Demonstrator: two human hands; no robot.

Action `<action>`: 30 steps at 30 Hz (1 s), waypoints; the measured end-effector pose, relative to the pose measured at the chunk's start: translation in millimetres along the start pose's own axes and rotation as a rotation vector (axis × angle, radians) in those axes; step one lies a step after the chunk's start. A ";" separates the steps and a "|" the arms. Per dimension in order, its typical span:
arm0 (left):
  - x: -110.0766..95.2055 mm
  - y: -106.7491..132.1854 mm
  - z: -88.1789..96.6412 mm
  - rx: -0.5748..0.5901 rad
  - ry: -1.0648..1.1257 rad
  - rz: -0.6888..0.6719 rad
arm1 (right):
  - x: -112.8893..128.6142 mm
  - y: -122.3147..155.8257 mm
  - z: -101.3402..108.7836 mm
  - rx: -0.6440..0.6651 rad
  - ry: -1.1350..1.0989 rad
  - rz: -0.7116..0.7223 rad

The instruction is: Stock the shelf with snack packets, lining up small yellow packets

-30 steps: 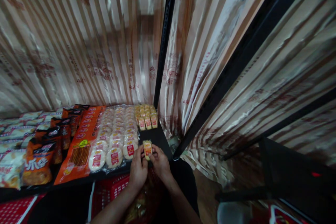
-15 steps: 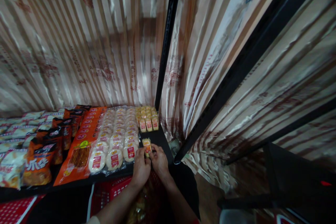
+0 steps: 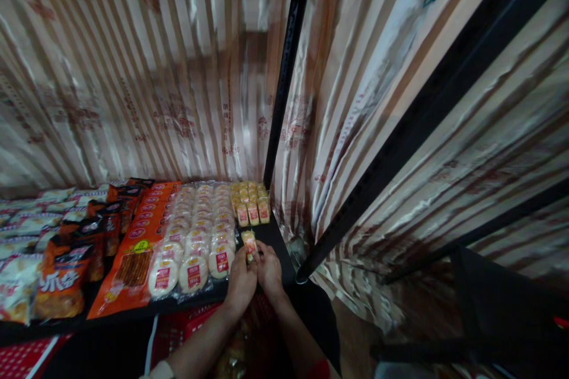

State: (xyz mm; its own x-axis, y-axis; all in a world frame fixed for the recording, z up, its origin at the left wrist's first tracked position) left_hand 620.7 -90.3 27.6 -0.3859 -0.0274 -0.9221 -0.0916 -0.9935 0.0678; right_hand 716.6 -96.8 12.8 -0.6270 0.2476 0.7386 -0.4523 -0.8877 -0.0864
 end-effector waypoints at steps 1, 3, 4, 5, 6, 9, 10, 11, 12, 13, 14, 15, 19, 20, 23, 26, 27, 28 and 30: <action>-1.9 -1.0 -1.1 -0.001 0.006 0.006 | 0.4 -1.5 -0.1 -0.002 -0.013 -0.001; -4.9 -2.9 -4.0 -0.010 0.028 0.002 | 1.6 -5.1 0.3 -0.002 -0.033 0.004; -6.2 -4.0 -5.6 -0.019 0.044 -0.003 | 2.3 -7.1 0.3 -0.002 -0.041 0.008; -7.4 -5.2 -7.1 -0.027 0.060 -0.011 | 3.1 -9.3 0.2 -0.003 -0.051 0.016; -8.5 -6.7 -8.5 -0.035 0.074 -0.021 | 3.7 -11.7 -0.3 -0.006 -0.063 0.026; -11.7 -13.0 -9.9 -0.044 0.096 -0.037 | 4.5 -18.7 -4.0 -0.036 -0.100 0.051; -12.8 -15.6 -9.5 -0.039 0.094 -0.034 | 4.2 -21.0 -5.9 -0.052 -0.109 0.053; -13.9 -18.1 -8.7 -0.032 0.089 -0.026 | 3.8 -23.1 -8.0 -0.068 -0.116 0.053; -15.2 -20.6 -7.6 -0.025 0.080 -0.016 | 3.3 -25.2 -10.1 -0.084 -0.120 0.049; -16.7 -23.0 -6.5 -0.014 0.067 -0.005 | 2.8 -27.3 -12.2 -0.098 -0.123 0.045; -18.4 -25.2 -5.4 -0.006 0.051 0.004 | 2.2 -29.4 -14.3 -0.109 -0.126 0.043; -20.0 -27.2 -4.4 -0.001 0.030 0.014 | 1.7 -31.7 -16.2 -0.118 -0.128 0.044; -25.5 -34.7 -3.2 0.018 -0.042 0.018 | -1.1 -41.7 -24.0 -0.116 -0.118 0.050; -26.0 -36.6 -3.4 0.015 -0.049 0.018 | -2.1 -44.4 -26.1 -0.112 -0.115 0.050; -25.4 -42.5 -4.1 0.003 -0.059 0.034 | -5.2 -51.4 -32.4 -0.109 -0.122 0.063; -24.5 -47.1 -5.2 0.003 -0.081 0.041 | -6.9 -56.2 -36.7 -0.116 -0.119 0.082; -24.6 -48.2 -5.6 0.002 -0.087 0.038 | -7.1 -57.4 -37.5 -0.113 -0.106 0.082; -24.8 -49.1 -6.0 0.000 -0.091 0.038 | -6.9 -58.4 -38.0 -0.108 -0.091 0.080; -25.4 -50.4 -6.7 -0.004 -0.094 0.040 | -5.5 -60.2 -37.8 -0.092 -0.061 0.075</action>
State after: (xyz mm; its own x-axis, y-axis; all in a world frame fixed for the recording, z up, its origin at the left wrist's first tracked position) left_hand 641.3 -40.3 45.1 -0.4741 -0.0571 -0.8786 -0.0709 -0.9922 0.1027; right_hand 723.3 -30.1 -11.4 -0.6224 0.1555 0.7671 -0.4638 -0.8627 -0.2015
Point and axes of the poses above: each hand's wrist, its own y-axis away from the middle knuckle, its own z-axis out of the back of the hand, x = y × z, the point moved 2 cm from there along -y, towards the middle knuckle, and after that the axes turned 3 degrees about -x, right-handed, at the moved point
